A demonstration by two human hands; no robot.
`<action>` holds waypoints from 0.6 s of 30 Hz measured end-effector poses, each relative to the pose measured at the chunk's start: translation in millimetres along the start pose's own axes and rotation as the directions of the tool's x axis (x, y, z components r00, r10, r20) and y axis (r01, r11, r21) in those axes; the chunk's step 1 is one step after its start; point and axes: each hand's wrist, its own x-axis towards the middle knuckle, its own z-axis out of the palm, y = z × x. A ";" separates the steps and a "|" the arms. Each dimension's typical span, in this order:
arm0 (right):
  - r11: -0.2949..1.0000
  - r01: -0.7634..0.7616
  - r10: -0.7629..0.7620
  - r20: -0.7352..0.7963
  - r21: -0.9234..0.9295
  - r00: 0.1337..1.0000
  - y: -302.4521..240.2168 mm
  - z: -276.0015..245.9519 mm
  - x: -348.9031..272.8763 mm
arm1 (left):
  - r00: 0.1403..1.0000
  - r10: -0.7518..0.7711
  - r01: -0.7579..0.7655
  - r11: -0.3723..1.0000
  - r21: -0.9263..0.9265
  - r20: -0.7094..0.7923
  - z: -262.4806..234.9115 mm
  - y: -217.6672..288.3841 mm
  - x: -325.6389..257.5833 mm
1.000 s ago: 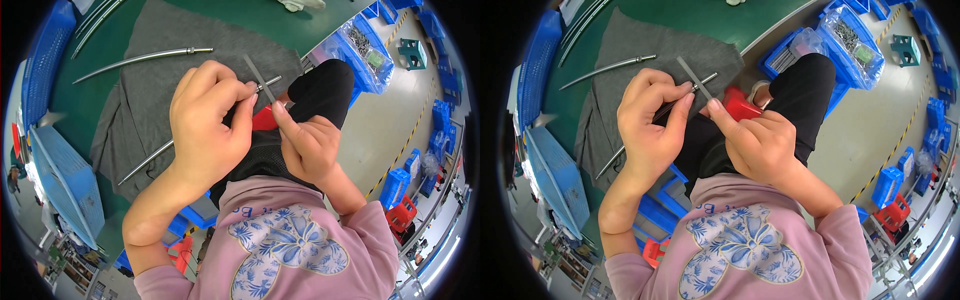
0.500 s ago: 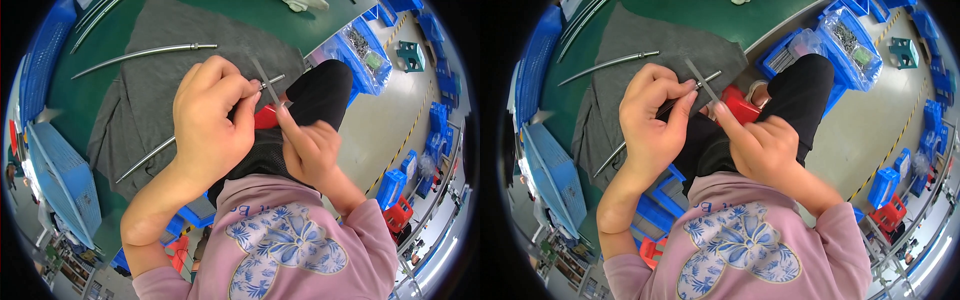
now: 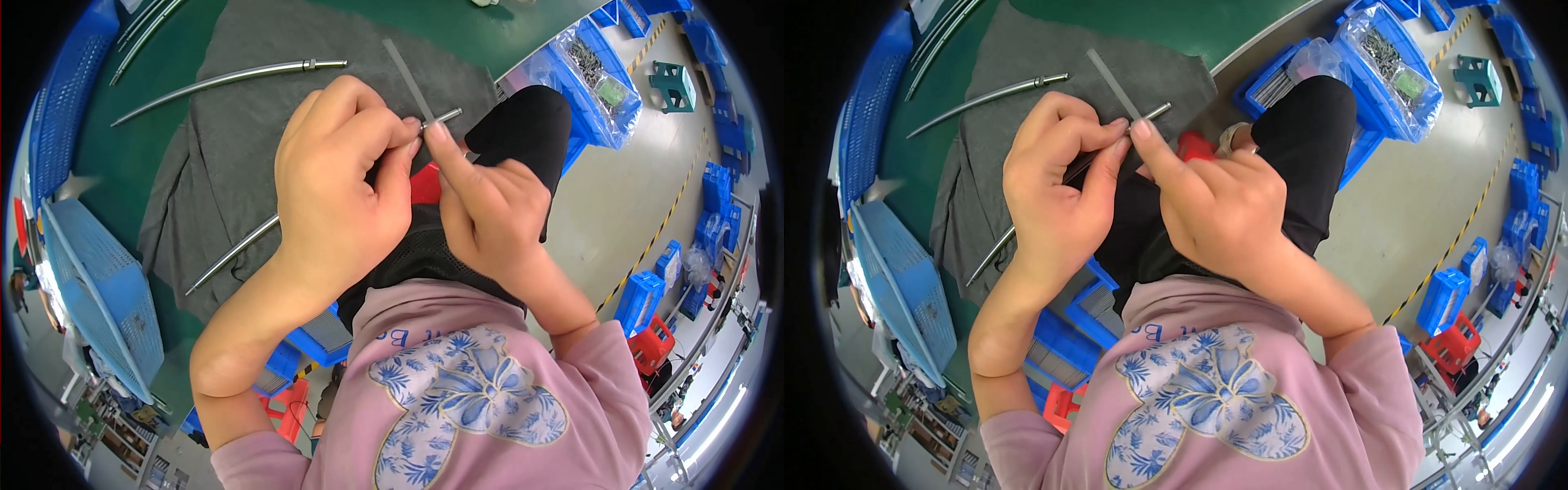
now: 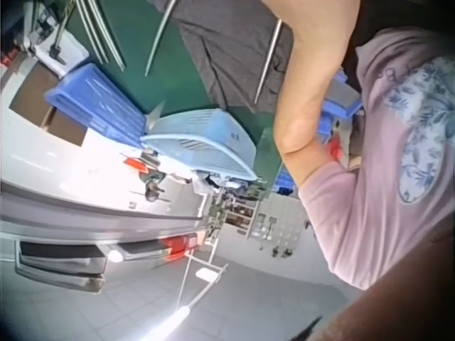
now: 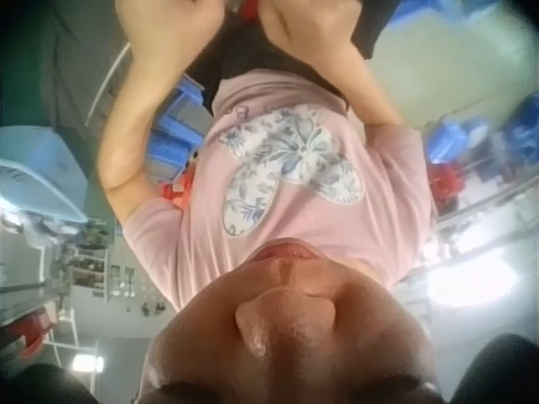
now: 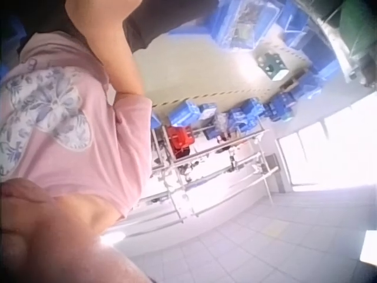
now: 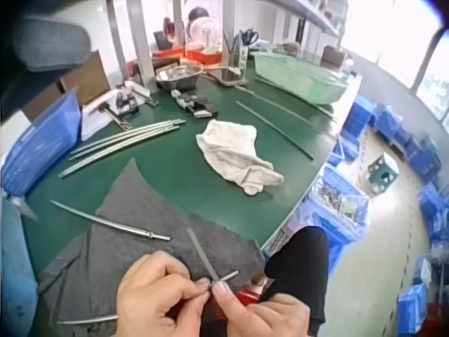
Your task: Filing a small metal component at the end of a long rod at a factory workbench.
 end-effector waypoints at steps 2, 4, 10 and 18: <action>1.000 -0.008 0.008 -0.001 -0.023 1.000 -2.7 0.0 -13.8 | 1.000 -0.008 0.008 1.000 -0.028 -0.011 -0.2 -0.9 -1.2; 0.996 -0.050 0.051 0.013 -0.077 0.999 -4.2 -3.5 -41.7 | 1.000 0.015 -0.014 0.998 -0.056 0.002 3.6 -2.9 -1.2; 0.995 0.082 -0.091 -0.206 -0.052 0.974 9.5 21.6 -6.8 | 1.000 0.011 -0.011 1.000 -0.021 0.008 -0.4 -2.2 1.7; 0.998 0.028 -0.026 0.029 -0.049 0.999 5.7 3.3 -4.2 | 1.000 0.012 -0.012 1.000 -0.019 0.028 -1.9 -1.3 0.6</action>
